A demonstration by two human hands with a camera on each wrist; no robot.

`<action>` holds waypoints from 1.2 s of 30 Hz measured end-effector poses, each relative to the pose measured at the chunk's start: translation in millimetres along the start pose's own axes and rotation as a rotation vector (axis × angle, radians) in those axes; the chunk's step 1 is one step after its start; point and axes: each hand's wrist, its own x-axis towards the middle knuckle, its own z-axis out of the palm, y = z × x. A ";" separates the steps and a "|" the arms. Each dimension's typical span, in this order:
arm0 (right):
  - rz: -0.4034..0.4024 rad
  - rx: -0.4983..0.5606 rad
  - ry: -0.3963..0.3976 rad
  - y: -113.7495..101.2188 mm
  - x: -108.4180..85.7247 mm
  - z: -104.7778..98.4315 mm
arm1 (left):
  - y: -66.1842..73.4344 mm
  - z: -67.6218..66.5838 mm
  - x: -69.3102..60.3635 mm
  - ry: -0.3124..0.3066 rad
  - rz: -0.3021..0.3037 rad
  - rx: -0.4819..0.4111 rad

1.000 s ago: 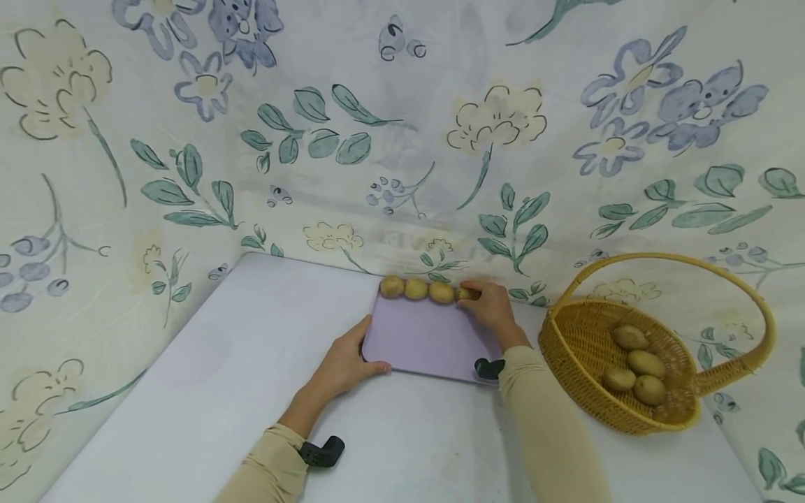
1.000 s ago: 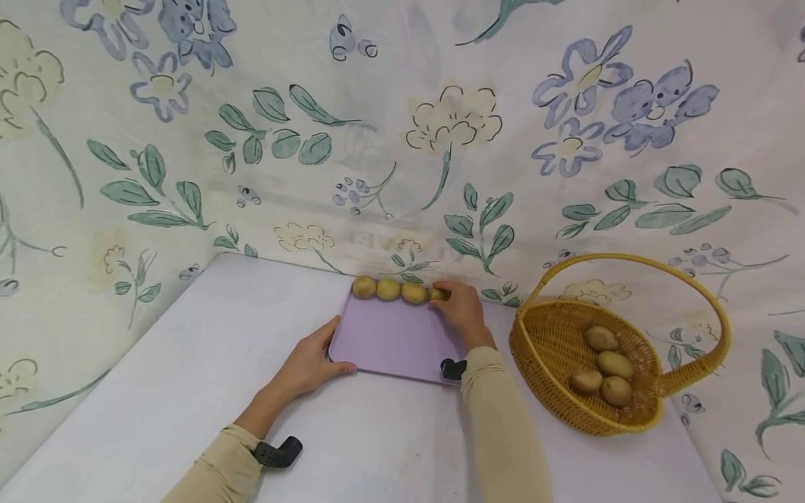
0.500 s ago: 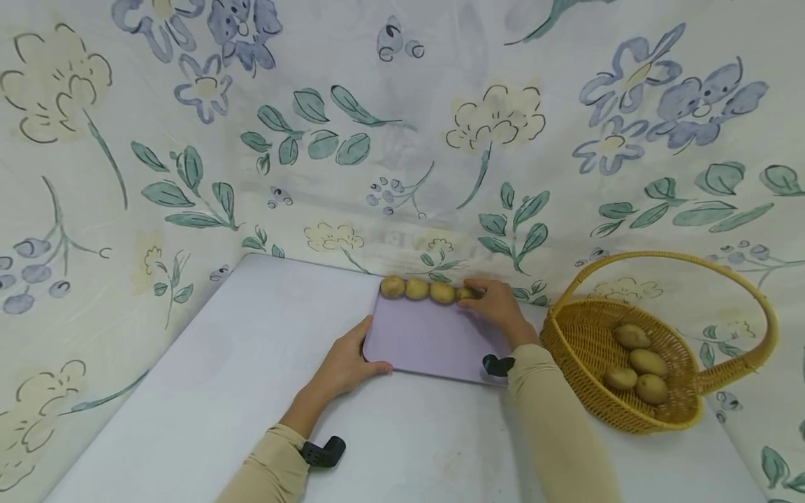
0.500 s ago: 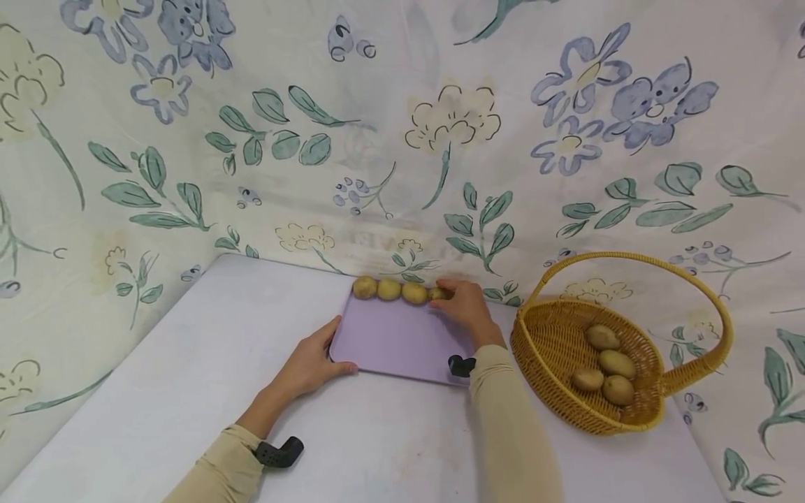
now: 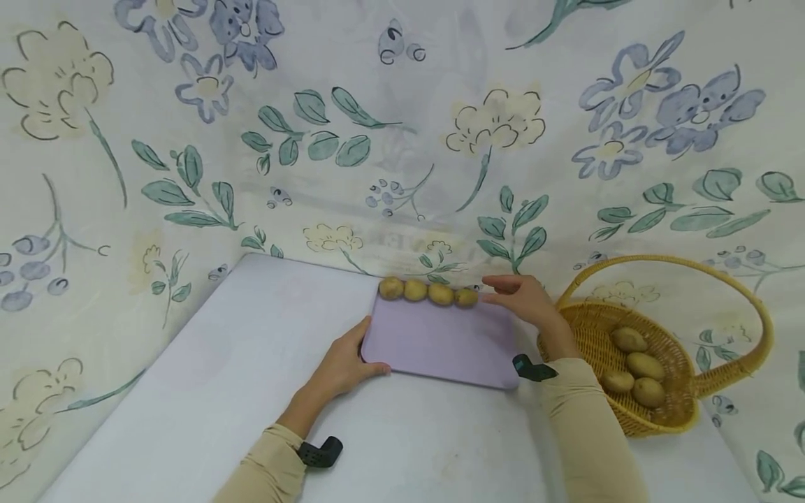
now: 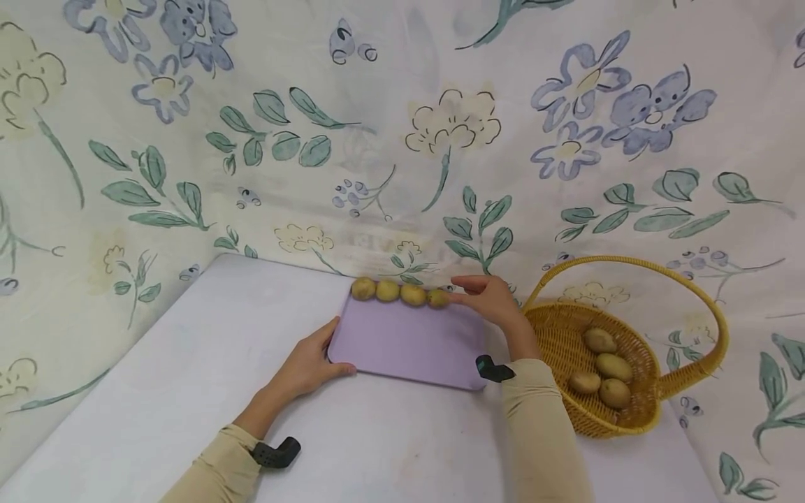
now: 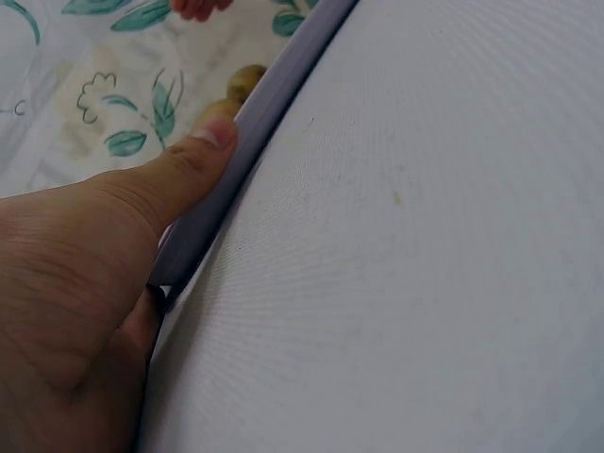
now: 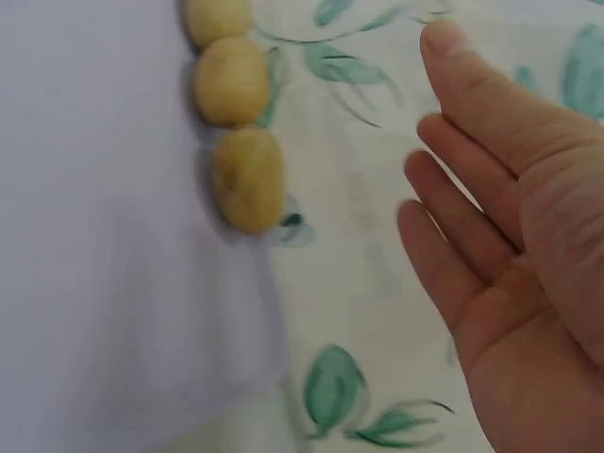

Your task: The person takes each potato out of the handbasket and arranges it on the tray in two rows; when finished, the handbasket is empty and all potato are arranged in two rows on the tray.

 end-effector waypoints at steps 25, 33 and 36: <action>0.079 -0.024 -0.396 69.9 -120.6 -147.4 | -2.0 -4.2 2.6 -0.016 0.002 -0.009; 0.058 -0.132 -0.323 92.9 -134.8 -154.5 | -3.0 -3.3 3.0 -0.026 0.016 0.005; 0.091 -0.180 -0.283 100.5 -140.2 -153.1 | -2.3 -1.2 3.0 -0.027 0.013 0.009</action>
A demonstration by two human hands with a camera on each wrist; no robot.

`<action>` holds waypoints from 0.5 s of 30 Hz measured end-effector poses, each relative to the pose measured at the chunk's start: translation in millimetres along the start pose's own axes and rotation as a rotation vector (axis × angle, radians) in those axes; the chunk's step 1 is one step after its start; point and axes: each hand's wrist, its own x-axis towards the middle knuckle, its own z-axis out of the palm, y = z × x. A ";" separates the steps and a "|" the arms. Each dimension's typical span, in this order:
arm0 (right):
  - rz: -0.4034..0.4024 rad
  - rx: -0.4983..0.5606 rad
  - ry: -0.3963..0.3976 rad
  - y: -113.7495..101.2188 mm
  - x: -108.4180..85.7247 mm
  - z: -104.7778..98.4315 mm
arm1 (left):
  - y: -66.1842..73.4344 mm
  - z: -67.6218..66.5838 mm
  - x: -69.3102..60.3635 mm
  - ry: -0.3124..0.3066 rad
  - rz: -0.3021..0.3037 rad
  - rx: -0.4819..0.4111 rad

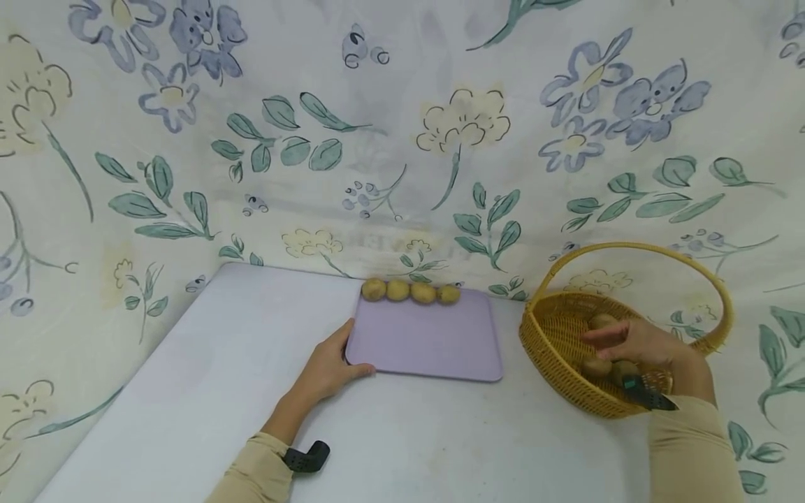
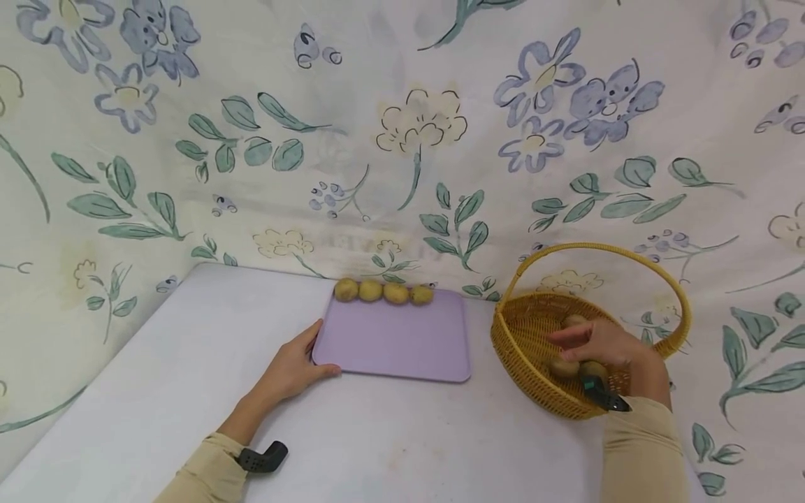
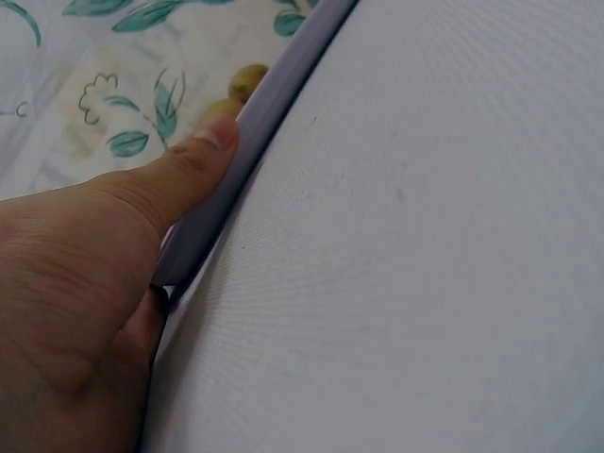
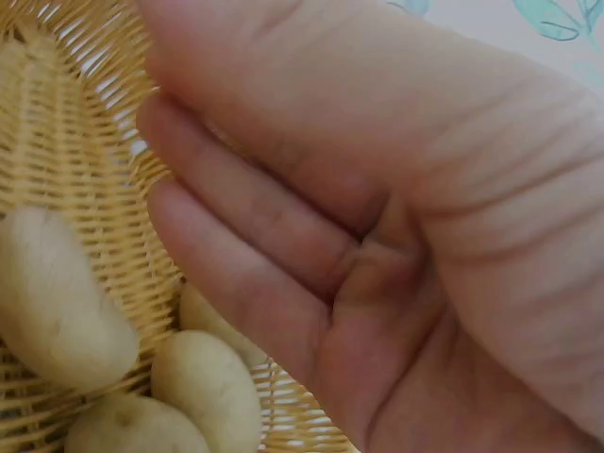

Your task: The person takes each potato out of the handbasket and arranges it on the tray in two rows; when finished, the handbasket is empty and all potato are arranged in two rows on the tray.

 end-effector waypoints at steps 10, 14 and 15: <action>0.181 -0.116 0.018 14.1 2.0 12.1 | -1.5 2.8 -1.0 0.021 -0.006 -0.009; 0.142 -0.225 0.042 20.7 6.9 12.4 | 0.2 2.0 -1.7 0.030 -0.015 -0.014; 0.132 -0.237 0.047 21.1 8.4 12.1 | 0.4 1.5 -1.4 0.033 -0.014 -0.014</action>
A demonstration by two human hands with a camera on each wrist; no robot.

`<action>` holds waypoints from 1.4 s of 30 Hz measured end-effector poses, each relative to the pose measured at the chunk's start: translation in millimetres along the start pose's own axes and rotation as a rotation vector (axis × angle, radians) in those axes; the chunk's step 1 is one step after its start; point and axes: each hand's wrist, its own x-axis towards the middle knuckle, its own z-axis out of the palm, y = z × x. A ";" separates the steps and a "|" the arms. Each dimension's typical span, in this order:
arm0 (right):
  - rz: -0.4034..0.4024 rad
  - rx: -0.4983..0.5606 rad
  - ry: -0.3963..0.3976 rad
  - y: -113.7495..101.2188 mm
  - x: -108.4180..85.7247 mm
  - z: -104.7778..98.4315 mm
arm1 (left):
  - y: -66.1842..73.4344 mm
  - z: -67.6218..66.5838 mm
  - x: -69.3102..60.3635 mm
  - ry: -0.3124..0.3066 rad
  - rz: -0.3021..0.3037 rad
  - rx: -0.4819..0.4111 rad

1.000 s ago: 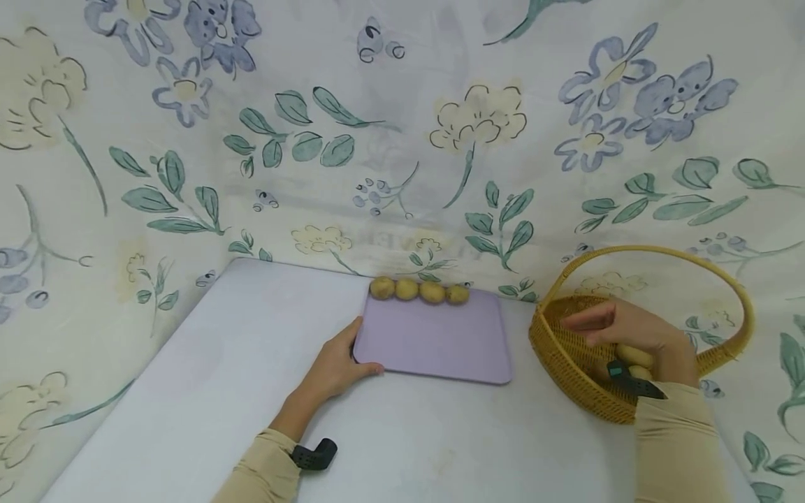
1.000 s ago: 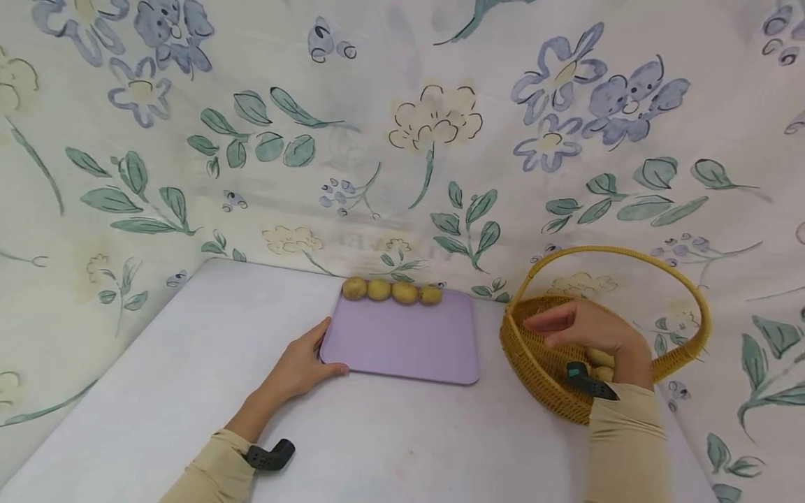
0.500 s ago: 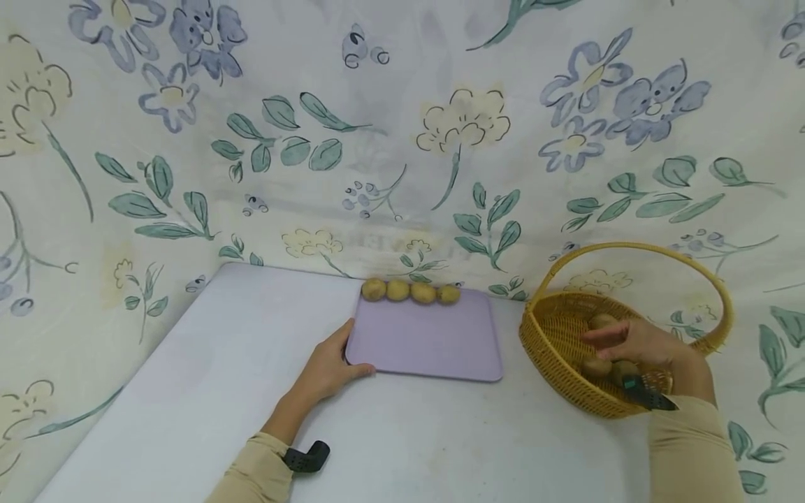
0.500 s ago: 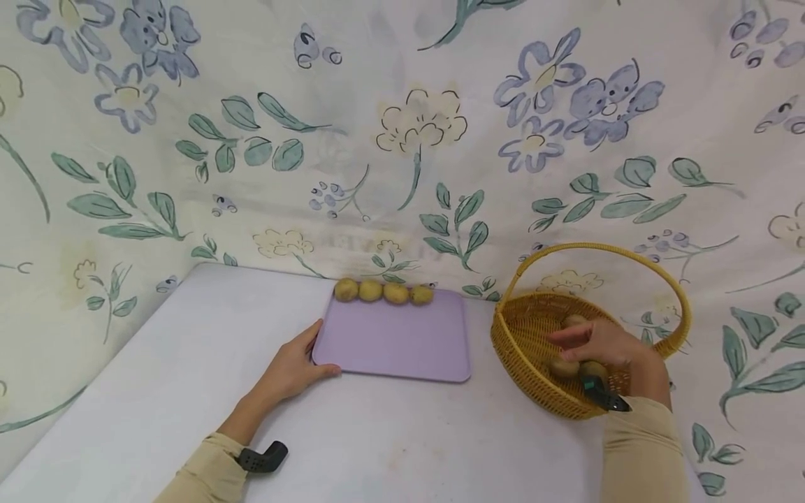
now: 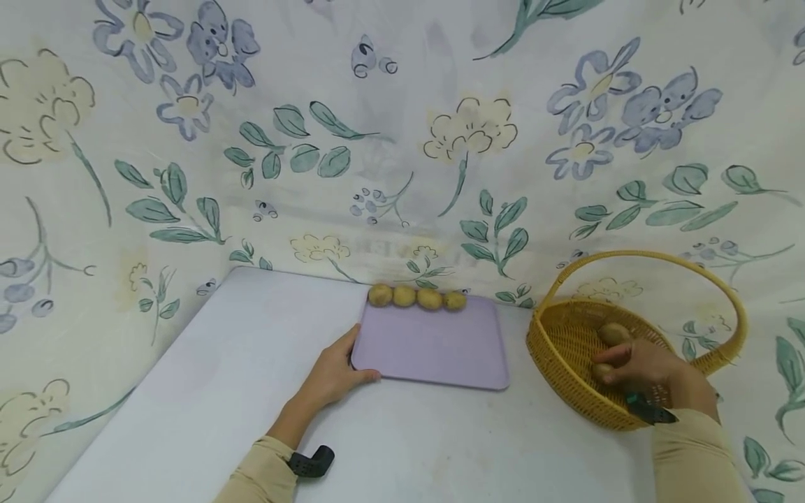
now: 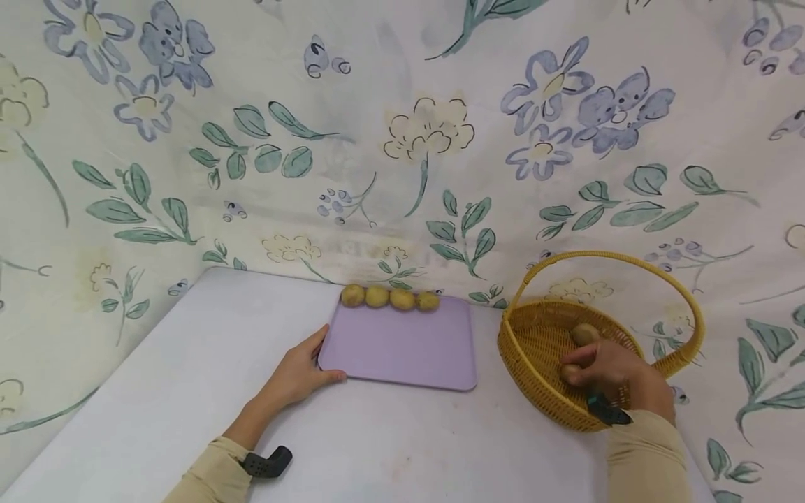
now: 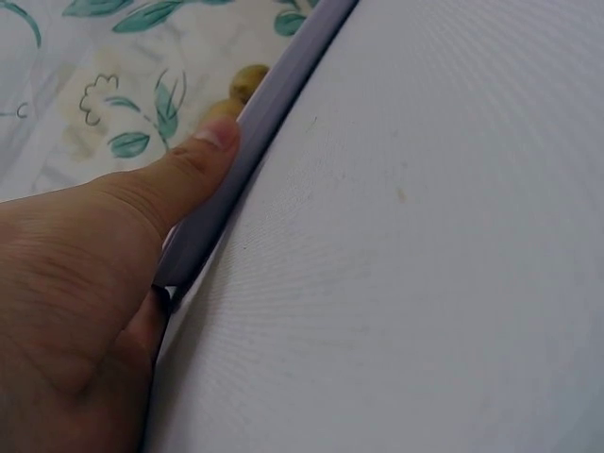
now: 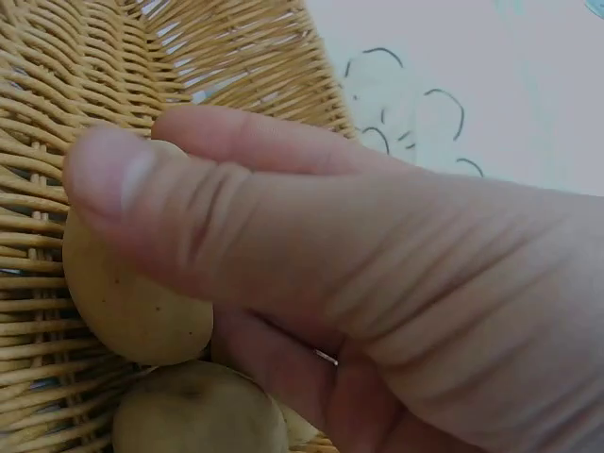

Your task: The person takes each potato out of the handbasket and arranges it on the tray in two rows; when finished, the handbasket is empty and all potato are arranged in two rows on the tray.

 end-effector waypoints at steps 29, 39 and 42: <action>-0.060 -0.020 0.150 -35.8 -11.3 -6.7 | 0.3 1.3 -0.3 -0.009 -0.002 -0.011; -0.127 -0.059 0.249 -87.0 -22.1 -28.2 | -1.2 -1.5 1.6 -0.001 0.005 0.002; -0.145 -0.055 0.262 -98.6 -21.5 -27.1 | -1.9 0.2 1.3 -0.006 0.005 -0.005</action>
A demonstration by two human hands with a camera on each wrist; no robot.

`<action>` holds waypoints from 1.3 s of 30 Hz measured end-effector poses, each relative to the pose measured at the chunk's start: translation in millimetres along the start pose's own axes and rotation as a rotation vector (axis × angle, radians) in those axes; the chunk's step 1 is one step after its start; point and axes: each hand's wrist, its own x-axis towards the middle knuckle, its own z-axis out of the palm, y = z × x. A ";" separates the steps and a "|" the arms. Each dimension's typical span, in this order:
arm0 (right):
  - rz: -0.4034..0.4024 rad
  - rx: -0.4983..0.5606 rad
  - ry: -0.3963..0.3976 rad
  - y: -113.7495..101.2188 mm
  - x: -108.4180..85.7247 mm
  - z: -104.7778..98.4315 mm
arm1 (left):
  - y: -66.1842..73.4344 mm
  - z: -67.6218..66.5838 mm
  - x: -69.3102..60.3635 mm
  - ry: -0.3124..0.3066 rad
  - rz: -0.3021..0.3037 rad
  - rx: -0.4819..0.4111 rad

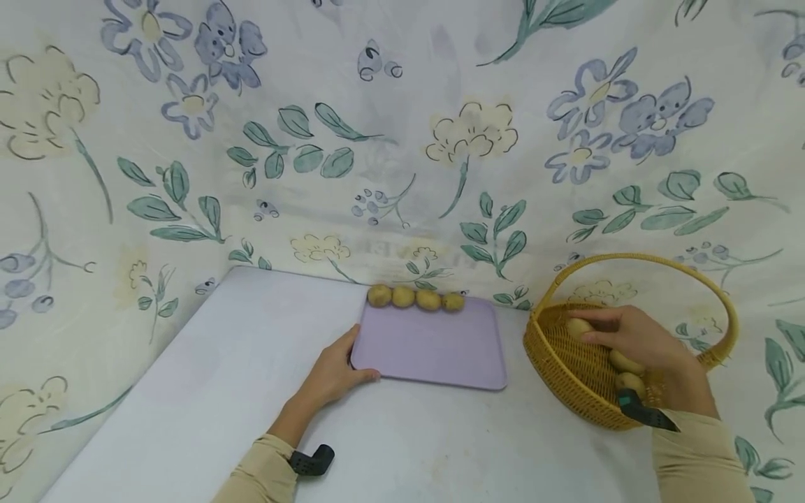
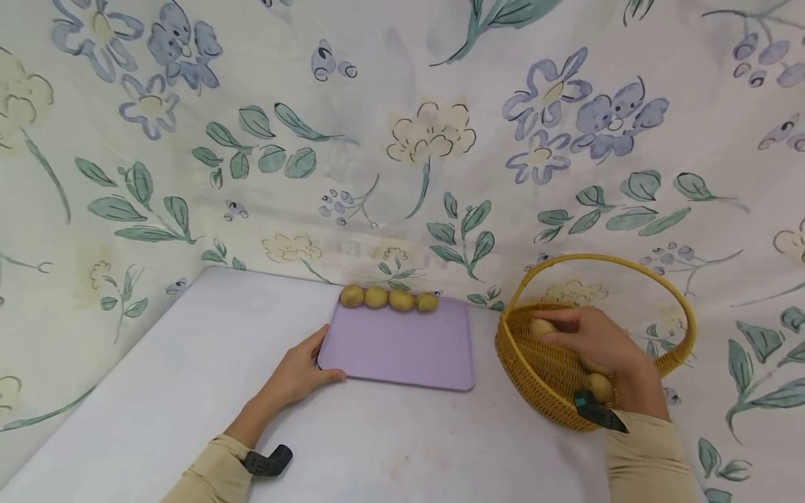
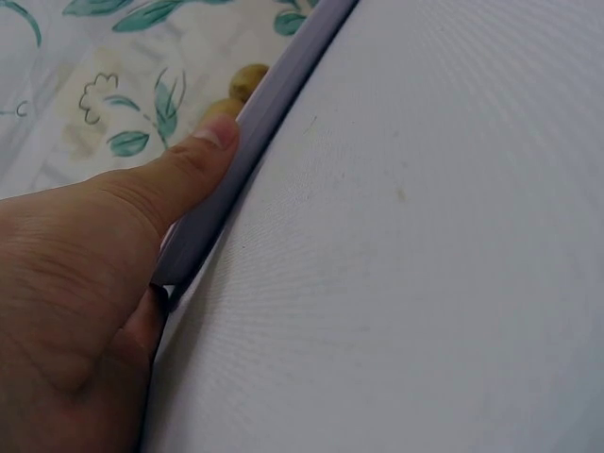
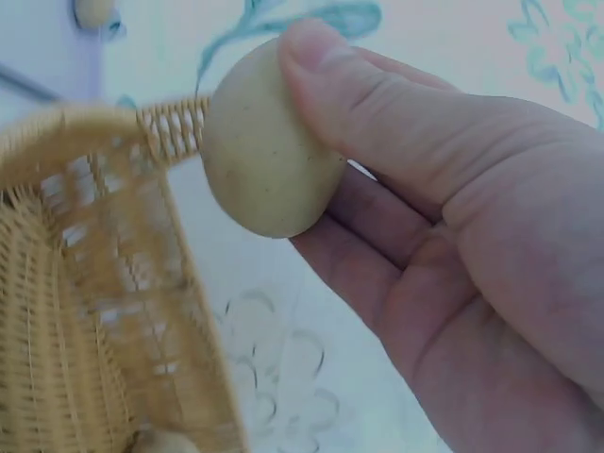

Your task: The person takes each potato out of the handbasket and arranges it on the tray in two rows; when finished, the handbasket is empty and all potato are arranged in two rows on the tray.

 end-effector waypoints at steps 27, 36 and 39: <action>-0.281 0.077 0.099 -113.0 76.4 73.6 | -1.1 -2.6 0.5 0.011 0.009 0.002; -0.340 0.074 0.130 -150.1 96.4 109.9 | 2.1 0.2 -1.0 0.011 0.001 -0.008; -0.384 0.082 0.148 -159.3 105.1 121.7 | 3.0 0.7 -1.2 0.014 -0.001 -0.012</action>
